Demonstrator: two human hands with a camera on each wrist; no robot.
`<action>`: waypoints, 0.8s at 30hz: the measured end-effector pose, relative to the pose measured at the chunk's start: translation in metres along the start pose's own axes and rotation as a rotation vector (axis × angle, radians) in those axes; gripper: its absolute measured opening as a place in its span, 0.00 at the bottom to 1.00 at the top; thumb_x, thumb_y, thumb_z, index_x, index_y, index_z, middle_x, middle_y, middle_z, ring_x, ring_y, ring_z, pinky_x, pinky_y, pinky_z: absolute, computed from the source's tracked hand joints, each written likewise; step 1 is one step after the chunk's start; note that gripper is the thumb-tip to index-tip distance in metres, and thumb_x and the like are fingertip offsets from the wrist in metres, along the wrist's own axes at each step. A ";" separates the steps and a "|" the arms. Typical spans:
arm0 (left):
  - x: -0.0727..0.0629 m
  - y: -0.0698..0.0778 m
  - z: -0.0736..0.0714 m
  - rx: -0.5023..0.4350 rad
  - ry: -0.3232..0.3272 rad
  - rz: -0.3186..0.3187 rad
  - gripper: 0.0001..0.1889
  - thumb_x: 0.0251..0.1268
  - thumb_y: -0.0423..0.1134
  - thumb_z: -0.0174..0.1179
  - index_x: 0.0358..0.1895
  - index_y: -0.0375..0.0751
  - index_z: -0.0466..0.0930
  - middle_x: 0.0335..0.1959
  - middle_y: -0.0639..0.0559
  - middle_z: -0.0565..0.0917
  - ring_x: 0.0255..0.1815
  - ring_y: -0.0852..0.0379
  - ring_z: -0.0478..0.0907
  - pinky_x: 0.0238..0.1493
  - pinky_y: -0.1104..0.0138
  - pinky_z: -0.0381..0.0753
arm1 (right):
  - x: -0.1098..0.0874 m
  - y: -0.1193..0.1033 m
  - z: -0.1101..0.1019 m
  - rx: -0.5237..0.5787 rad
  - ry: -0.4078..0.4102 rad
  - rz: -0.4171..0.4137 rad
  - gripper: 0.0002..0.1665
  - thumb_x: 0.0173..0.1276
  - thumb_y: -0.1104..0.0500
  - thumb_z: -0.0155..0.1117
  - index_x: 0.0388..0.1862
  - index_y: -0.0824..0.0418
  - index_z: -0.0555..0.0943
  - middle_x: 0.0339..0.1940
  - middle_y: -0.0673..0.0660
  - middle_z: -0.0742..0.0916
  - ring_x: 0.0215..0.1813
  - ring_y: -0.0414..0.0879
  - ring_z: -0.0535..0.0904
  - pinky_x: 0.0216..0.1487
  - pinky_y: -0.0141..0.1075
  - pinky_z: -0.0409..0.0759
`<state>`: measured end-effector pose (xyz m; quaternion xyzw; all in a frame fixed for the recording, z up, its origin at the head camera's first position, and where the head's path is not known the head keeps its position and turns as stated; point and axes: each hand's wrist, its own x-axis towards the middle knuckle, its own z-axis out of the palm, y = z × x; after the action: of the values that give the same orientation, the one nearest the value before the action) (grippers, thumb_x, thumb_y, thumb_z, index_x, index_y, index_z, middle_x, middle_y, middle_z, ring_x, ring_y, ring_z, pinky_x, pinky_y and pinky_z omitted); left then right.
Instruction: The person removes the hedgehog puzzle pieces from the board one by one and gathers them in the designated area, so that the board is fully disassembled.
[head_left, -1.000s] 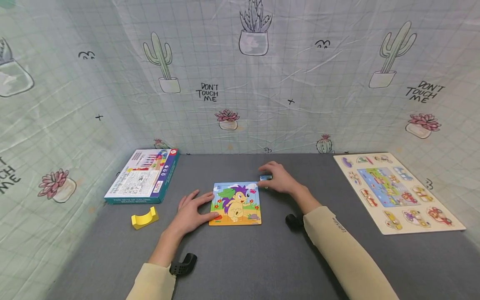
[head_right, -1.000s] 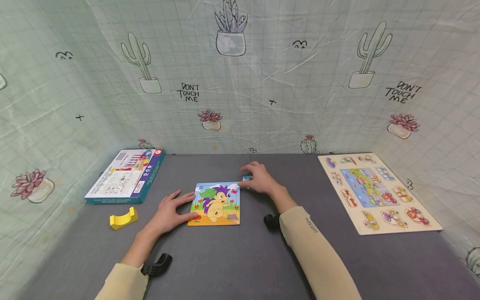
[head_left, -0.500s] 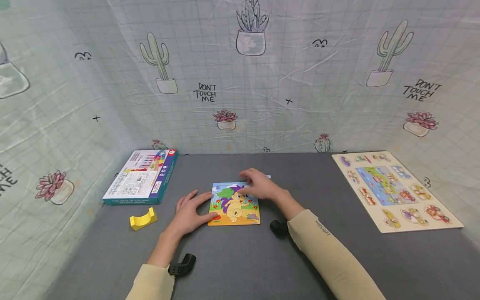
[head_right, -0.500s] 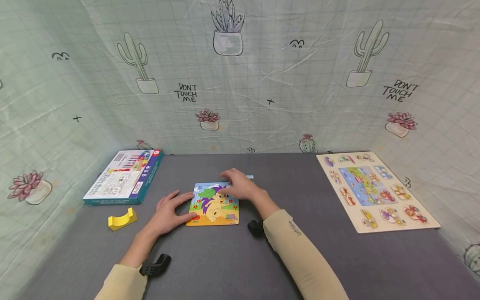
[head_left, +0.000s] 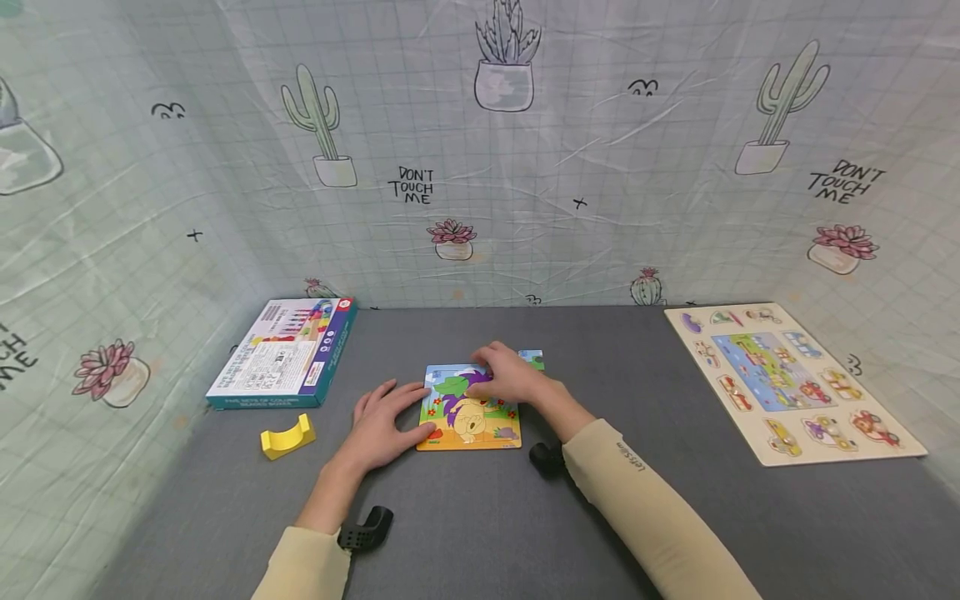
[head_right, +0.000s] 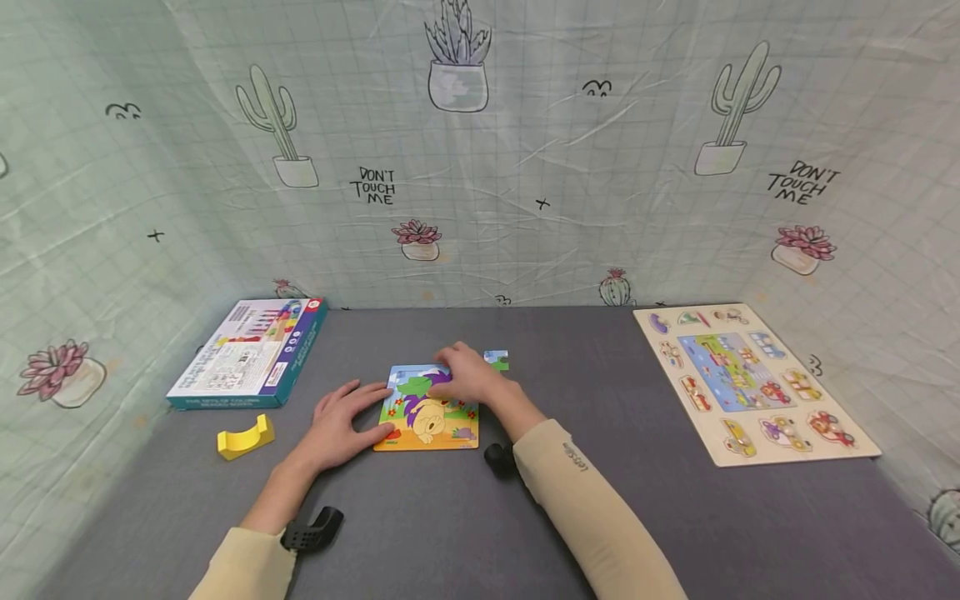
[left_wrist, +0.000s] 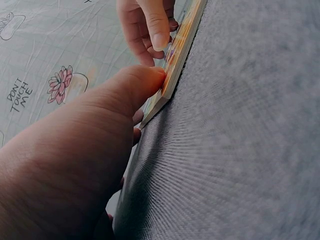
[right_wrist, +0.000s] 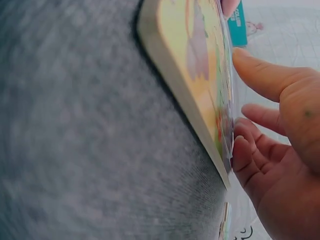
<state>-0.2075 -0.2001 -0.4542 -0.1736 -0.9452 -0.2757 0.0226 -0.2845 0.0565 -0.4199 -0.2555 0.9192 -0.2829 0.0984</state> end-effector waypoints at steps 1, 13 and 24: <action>0.000 0.000 0.000 0.000 -0.002 0.000 0.33 0.64 0.58 0.67 0.70 0.49 0.76 0.72 0.49 0.72 0.77 0.36 0.53 0.70 0.35 0.40 | 0.000 0.000 0.001 -0.008 0.000 0.006 0.34 0.68 0.49 0.72 0.67 0.63 0.76 0.59 0.60 0.77 0.57 0.51 0.76 0.61 0.45 0.75; 0.000 0.000 -0.001 -0.005 0.005 0.007 0.32 0.63 0.56 0.68 0.68 0.48 0.78 0.71 0.47 0.73 0.77 0.34 0.53 0.69 0.34 0.40 | -0.001 -0.006 0.003 -0.046 -0.008 0.043 0.30 0.68 0.47 0.72 0.62 0.63 0.78 0.61 0.62 0.75 0.57 0.52 0.74 0.60 0.46 0.76; -0.001 0.000 0.000 -0.012 0.023 0.022 0.32 0.62 0.57 0.68 0.68 0.47 0.78 0.71 0.47 0.73 0.76 0.33 0.53 0.69 0.34 0.41 | -0.001 -0.009 0.003 -0.019 -0.013 0.045 0.27 0.69 0.50 0.71 0.59 0.64 0.77 0.58 0.61 0.74 0.55 0.53 0.71 0.57 0.47 0.75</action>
<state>-0.2071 -0.2006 -0.4539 -0.1809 -0.9413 -0.2828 0.0353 -0.2791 0.0497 -0.4169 -0.2376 0.9267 -0.2703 0.1080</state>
